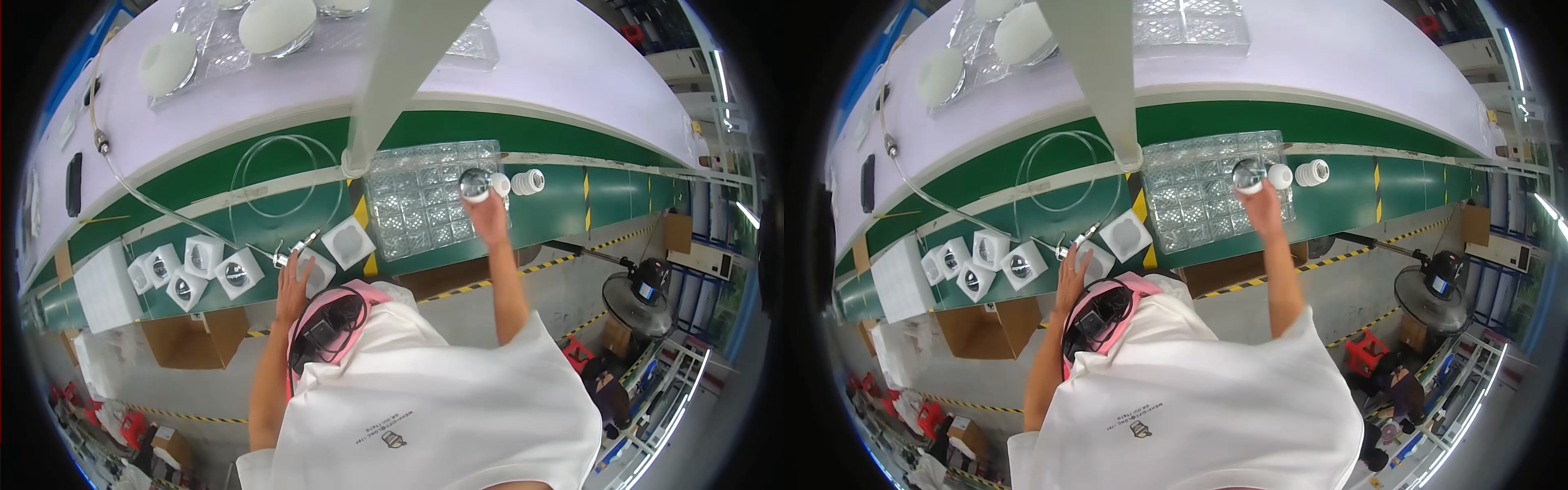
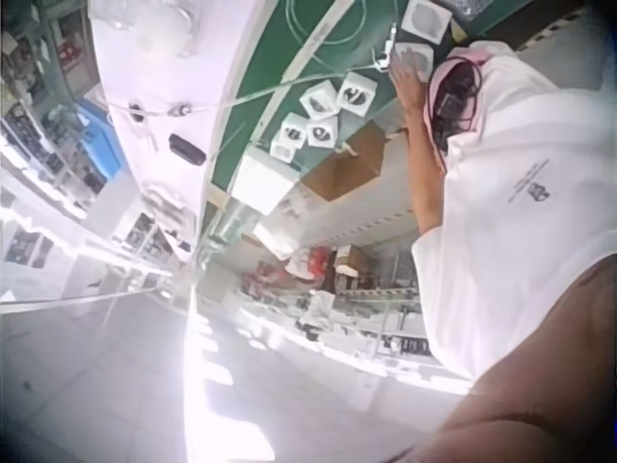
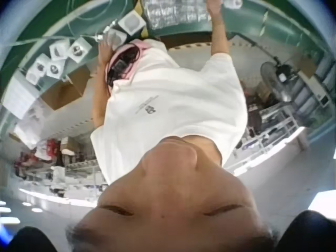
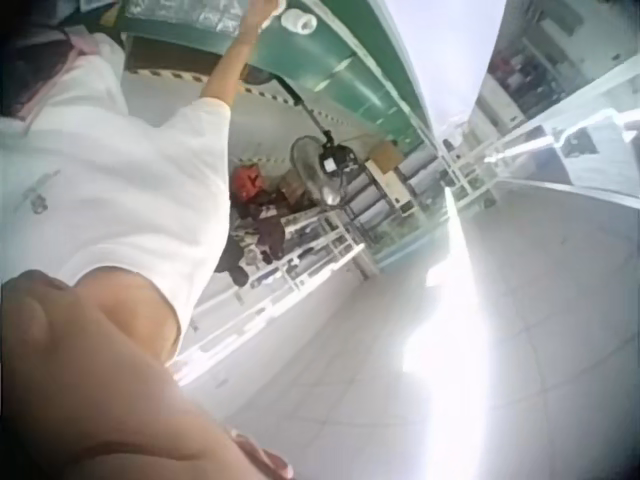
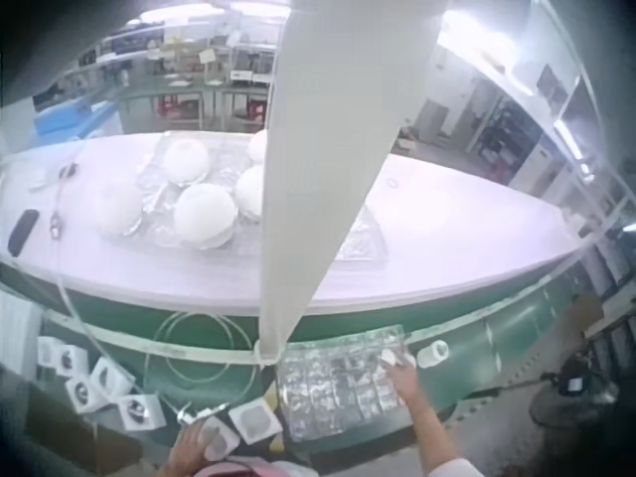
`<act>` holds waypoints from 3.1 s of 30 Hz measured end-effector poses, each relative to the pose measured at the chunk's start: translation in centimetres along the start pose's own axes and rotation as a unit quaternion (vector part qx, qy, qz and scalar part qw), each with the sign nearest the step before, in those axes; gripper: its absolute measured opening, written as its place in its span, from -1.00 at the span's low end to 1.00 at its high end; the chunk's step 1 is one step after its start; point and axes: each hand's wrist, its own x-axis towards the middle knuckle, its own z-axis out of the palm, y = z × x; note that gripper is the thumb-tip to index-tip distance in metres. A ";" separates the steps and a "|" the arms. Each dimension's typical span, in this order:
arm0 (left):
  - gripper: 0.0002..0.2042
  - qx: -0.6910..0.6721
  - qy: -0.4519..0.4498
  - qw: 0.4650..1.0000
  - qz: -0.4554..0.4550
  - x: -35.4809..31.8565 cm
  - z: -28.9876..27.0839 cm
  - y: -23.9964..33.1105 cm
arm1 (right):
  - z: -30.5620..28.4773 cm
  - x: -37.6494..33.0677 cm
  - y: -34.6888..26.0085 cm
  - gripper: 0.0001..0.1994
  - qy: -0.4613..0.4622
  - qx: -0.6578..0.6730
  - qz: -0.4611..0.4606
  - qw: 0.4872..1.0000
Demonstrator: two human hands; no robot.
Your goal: Testing and inspecting spherical electronic devices at a quality control station by placing them in a test fixture and wiping them with a cloth.
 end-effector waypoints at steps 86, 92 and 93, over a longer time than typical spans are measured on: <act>0.16 -0.346 -0.007 0.928 -0.142 3.8 -5.9 5.9 | 19.7 -15.4 4.2 -0.29 -0.242 0.154 0.265 0.921; 0.13 -0.364 -0.012 0.920 -0.143 3.6 -5.5 5.7 | 20.1 -15.0 4.3 -0.30 -0.280 0.155 0.258 0.911; 0.13 -0.357 -0.008 0.924 -0.137 3.6 -5.4 5.7 | 20.1 -15.1 4.3 -0.30 -0.275 0.150 0.259 0.914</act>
